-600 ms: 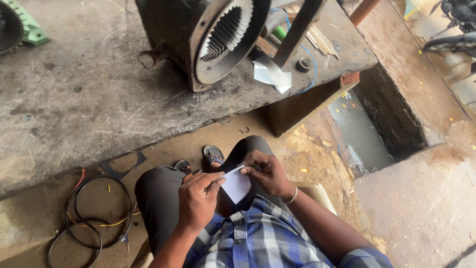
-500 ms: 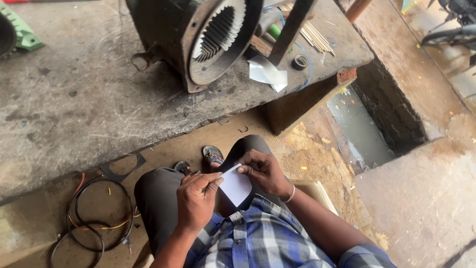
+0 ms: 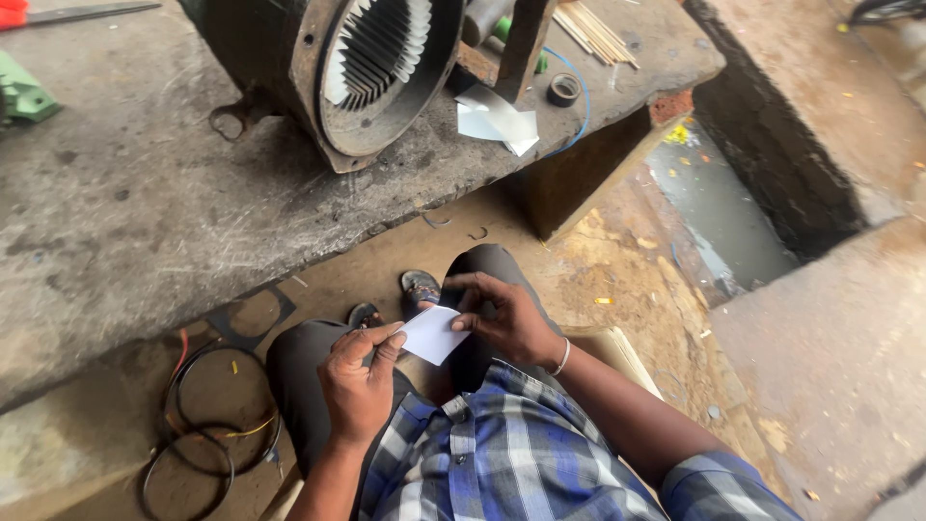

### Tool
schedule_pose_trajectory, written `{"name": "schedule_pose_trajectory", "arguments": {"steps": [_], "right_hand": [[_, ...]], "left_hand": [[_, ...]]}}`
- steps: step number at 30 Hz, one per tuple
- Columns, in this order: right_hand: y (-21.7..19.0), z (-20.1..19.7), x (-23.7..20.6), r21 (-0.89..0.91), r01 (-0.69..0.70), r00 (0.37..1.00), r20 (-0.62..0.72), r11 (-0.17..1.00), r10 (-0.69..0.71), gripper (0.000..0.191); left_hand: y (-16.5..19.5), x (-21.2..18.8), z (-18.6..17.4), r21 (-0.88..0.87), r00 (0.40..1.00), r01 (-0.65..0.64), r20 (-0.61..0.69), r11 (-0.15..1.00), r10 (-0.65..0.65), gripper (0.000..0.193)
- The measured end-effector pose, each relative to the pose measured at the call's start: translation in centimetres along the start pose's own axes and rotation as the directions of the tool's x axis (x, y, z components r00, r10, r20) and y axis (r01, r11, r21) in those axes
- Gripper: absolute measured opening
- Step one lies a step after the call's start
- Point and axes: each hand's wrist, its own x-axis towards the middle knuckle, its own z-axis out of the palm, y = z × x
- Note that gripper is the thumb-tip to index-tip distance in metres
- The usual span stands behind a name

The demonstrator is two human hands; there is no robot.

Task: The person tears small white paper pieces and inserts them into the slots of a motor stator core. They repeatedly tear, place, and press the paper into the stator slots using both hands.

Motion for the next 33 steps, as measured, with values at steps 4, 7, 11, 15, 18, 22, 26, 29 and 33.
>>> {"name": "schedule_pose_trajectory", "arguments": {"steps": [4,7,11,15,18,22,26,29,33], "right_hand": [[0.3,-0.9,-0.9,0.021,-0.014,1.000,0.001,1.000,0.014,0.040],[0.6,-1.6,-1.3,0.004,0.110,0.994,0.006,0.994,-0.110,0.029],[0.9,-2.7,-1.8,0.173,0.134,0.991,-0.003,0.976,-0.136,0.050],[1.1,-1.6,-3.1,0.618,-0.148,0.989,0.109,0.772,0.103,0.030],[-0.3,-2.7,-3.6,0.600,-0.028,0.991,-0.086,0.800,0.099,0.011],[-4.9,-7.3,-3.1,0.168,0.237,0.967,-0.135,0.957,-0.216,0.013],[-10.5,-10.5,-2.1,-0.564,0.466,0.844,0.052,0.682,-0.533,0.013],[-13.0,-9.1,-2.8,-0.309,0.556,0.826,0.102,0.772,-0.554,0.013],[-17.0,-8.4,-5.3,0.171,0.557,0.779,0.231,0.812,-0.583,0.022]], "left_hand": [[1.8,-0.3,0.6,-0.015,0.999,0.031,-0.026,0.999,-0.031,0.013],[3.0,-0.6,1.0,0.049,0.996,-0.085,-0.023,0.995,0.086,0.011],[4.6,-0.7,1.7,0.029,0.996,-0.067,-0.054,0.997,0.069,0.012],[7.2,-0.5,0.8,-0.272,0.991,0.134,0.037,0.953,-0.129,0.019],[10.3,0.5,-1.8,-0.163,0.973,0.082,0.225,0.983,-0.043,0.024],[15.1,2.7,-7.5,0.236,0.648,-0.232,0.761,0.944,-0.030,0.033],[21.2,1.1,-10.6,0.487,-0.053,-0.310,0.849,0.817,-0.526,0.045],[23.0,-0.9,-11.3,0.409,0.181,-0.407,0.913,0.817,-0.366,0.021],[21.0,0.1,-11.7,0.420,0.115,-0.119,0.906,0.900,-0.408,0.022]]}}
